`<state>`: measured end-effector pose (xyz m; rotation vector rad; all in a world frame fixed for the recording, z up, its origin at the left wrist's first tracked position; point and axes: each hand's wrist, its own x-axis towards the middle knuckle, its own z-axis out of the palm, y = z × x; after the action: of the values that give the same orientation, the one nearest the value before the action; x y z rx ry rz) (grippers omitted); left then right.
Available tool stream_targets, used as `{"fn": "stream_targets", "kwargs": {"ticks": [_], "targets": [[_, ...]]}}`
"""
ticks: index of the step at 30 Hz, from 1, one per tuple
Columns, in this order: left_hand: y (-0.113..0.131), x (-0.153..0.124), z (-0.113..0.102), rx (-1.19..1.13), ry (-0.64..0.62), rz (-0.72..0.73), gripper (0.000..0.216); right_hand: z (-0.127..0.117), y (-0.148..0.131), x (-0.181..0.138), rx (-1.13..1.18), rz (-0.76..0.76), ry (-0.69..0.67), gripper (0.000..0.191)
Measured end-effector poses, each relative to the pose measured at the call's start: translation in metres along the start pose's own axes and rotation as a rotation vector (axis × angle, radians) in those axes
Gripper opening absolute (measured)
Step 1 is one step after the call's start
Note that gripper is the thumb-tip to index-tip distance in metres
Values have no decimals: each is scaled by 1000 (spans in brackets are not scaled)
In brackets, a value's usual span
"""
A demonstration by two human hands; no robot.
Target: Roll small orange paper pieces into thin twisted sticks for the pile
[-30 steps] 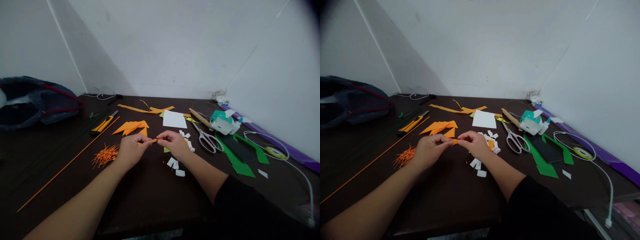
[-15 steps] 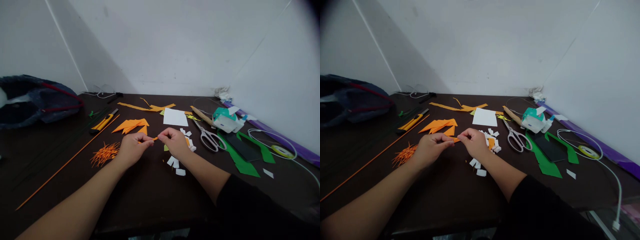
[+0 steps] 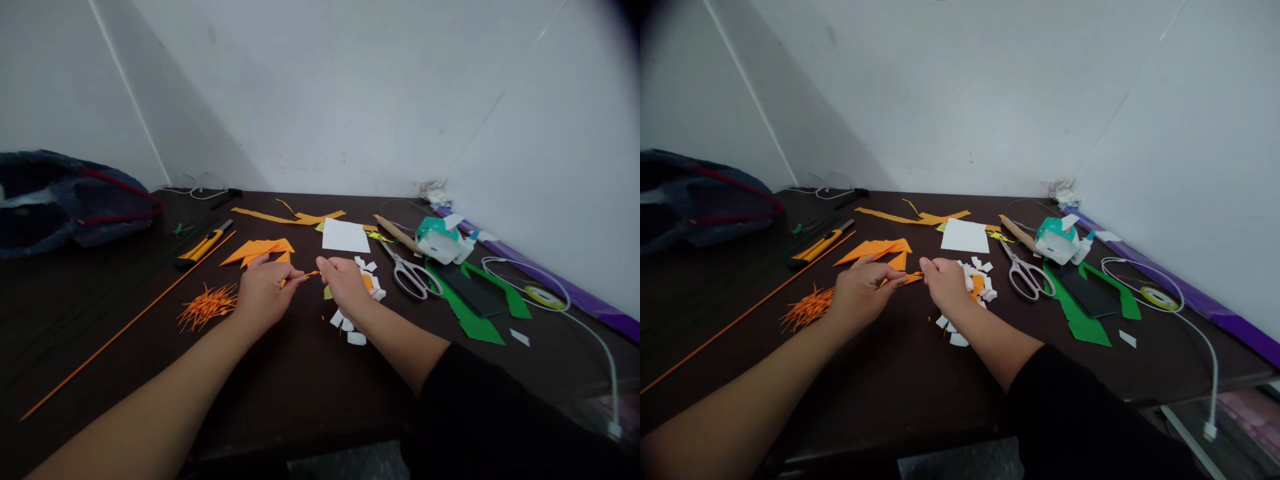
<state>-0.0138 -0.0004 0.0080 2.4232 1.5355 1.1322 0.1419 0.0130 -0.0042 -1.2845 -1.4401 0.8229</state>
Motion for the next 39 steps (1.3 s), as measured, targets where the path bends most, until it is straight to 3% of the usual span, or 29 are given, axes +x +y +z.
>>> {"fn": "stream_targets", "kwargs": {"ticks": [7,14,20,29,35,39], "targets": [[-5,2,1,103,34,81,16,2,10,3,337,221,-154,47],[-4,5,1,14,27,-21,15,-10,8,6,331,15,-230,33],[-3,5,1,16,12,-59,18,-10,13,8,282,-98,-190,12],[-2,4,4,0,3,-28,15,-13,6,4,-20,-110,-49,26],[-4,1,3,44,66,39,14,-8,11,7,205,41,-34,35],[-9,2,-5,11,99,-129,16,-14,11,12,342,79,-57,38]]}}
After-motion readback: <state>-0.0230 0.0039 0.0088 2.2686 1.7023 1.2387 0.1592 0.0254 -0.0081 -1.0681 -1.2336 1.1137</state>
